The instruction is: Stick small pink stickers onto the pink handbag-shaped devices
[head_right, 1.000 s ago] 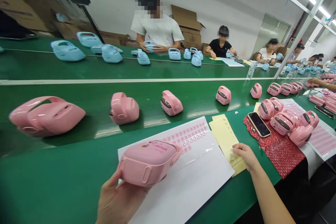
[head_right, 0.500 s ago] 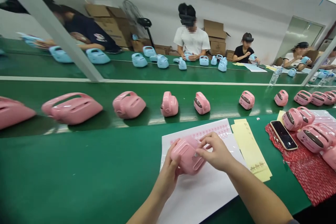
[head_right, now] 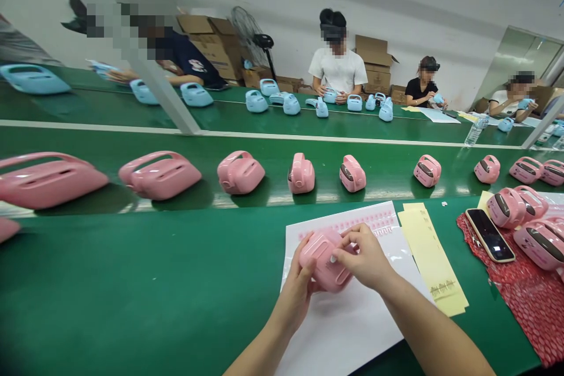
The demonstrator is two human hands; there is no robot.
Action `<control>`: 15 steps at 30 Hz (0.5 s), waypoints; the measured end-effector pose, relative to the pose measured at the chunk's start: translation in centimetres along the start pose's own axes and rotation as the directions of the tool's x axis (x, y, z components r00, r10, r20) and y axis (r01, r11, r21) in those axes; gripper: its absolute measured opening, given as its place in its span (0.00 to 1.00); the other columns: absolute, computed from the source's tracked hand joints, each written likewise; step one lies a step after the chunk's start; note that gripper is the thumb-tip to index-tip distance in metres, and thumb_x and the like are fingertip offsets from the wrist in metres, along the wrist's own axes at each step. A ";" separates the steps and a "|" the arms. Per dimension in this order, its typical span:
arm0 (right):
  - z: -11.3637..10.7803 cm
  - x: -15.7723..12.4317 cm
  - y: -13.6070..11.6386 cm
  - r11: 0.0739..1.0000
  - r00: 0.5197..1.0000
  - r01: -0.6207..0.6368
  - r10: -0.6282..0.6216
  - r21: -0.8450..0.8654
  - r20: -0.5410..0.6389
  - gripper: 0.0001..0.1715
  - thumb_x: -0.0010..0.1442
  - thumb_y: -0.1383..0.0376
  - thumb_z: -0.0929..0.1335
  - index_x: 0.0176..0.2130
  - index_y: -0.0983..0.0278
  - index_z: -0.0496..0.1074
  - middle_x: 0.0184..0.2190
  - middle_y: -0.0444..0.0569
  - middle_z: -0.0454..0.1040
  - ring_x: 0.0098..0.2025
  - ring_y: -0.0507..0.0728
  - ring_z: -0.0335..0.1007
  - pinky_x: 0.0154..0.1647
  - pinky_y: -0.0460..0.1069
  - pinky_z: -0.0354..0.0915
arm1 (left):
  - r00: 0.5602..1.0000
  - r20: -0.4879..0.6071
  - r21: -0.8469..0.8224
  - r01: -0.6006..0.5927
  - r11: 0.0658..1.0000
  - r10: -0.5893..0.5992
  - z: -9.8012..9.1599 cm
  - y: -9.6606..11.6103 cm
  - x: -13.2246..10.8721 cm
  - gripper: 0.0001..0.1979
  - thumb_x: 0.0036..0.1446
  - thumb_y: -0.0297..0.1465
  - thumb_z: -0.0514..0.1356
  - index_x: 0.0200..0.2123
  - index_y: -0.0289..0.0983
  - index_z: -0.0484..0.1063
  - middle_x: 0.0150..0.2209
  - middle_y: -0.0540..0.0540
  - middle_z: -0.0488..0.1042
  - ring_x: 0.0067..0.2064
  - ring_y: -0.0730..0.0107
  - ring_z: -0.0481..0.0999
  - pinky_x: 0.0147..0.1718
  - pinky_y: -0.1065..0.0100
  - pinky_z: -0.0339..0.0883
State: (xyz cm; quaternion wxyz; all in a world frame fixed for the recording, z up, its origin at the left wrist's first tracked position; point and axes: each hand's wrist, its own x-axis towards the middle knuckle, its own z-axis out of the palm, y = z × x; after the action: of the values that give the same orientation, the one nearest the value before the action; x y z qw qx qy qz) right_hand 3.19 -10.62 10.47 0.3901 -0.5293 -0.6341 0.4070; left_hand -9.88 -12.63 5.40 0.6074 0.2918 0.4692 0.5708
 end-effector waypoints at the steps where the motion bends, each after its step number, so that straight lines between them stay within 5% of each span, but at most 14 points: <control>1: 0.2 -0.1 0.2 0.999 0.999 0.040 -0.041 -0.029 -0.024 0.04 0.47 0.68 0.69 0.22 0.63 0.70 0.34 0.48 0.64 0.42 0.57 0.65 0.37 0.50 0.66 | 1.000 0.000 -0.002 0.000 1.000 0.000 0.0 0.1 0.0 0.42 0.38 0.51 0.63 0.56 0.44 0.56 0.54 0.38 0.63 0.41 0.53 0.73 0.24 0.63 0.73; 4: 1.1 -0.6 1.1 0.947 0.948 0.261 -0.288 -0.190 -0.133 0.04 0.50 0.68 0.67 0.24 0.63 0.70 0.36 0.50 0.65 0.40 0.56 0.65 0.39 0.52 0.66 | 1.000 -0.004 -0.013 0.004 1.000 -0.004 0.1 0.3 -0.2 0.41 0.39 0.51 0.63 0.56 0.45 0.55 0.55 0.39 0.62 0.42 0.53 0.73 0.24 0.63 0.73; 8: 2.2 -1.3 1.7 0.798 0.795 0.508 -0.579 -0.323 -0.180 0.10 0.55 0.69 0.63 0.24 0.62 0.69 0.37 0.51 0.66 0.36 0.55 0.64 0.34 0.51 0.66 | 1.000 -0.019 -0.015 0.008 1.000 -0.009 0.2 0.6 -0.3 0.40 0.41 0.50 0.62 0.57 0.45 0.55 0.55 0.39 0.62 0.43 0.53 0.73 0.24 0.65 0.73; 11: 1.9 -1.7 1.4 0.844 0.804 0.521 -0.536 -0.131 -0.257 0.06 0.55 0.66 0.65 0.27 0.61 0.69 0.34 0.50 0.66 0.36 0.54 0.65 0.36 0.51 0.66 | 0.999 -0.046 -0.015 -0.007 1.000 0.007 0.0 0.9 -0.3 0.38 0.41 0.50 0.62 0.55 0.45 0.58 0.57 0.40 0.59 0.45 0.52 0.72 0.24 0.65 0.73; 15: -1.5 -2.6 2.2 0.930 0.851 0.347 -0.259 0.119 -0.457 0.06 0.52 0.62 0.67 0.27 0.61 0.68 0.34 0.48 0.66 0.40 0.55 0.64 0.43 0.52 0.62 | 0.999 -0.011 -0.050 0.050 0.997 -0.051 -0.2 1.7 -0.1 0.34 0.41 0.48 0.62 0.52 0.43 0.63 0.50 0.42 0.69 0.45 0.52 0.72 0.26 0.62 0.74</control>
State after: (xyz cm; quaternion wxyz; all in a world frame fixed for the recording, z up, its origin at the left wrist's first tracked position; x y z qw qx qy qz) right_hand 5.73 -12.81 8.82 0.6313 -0.4580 -0.5633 0.2728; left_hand -10.79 -12.44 6.83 0.6258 0.2612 0.4657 0.5685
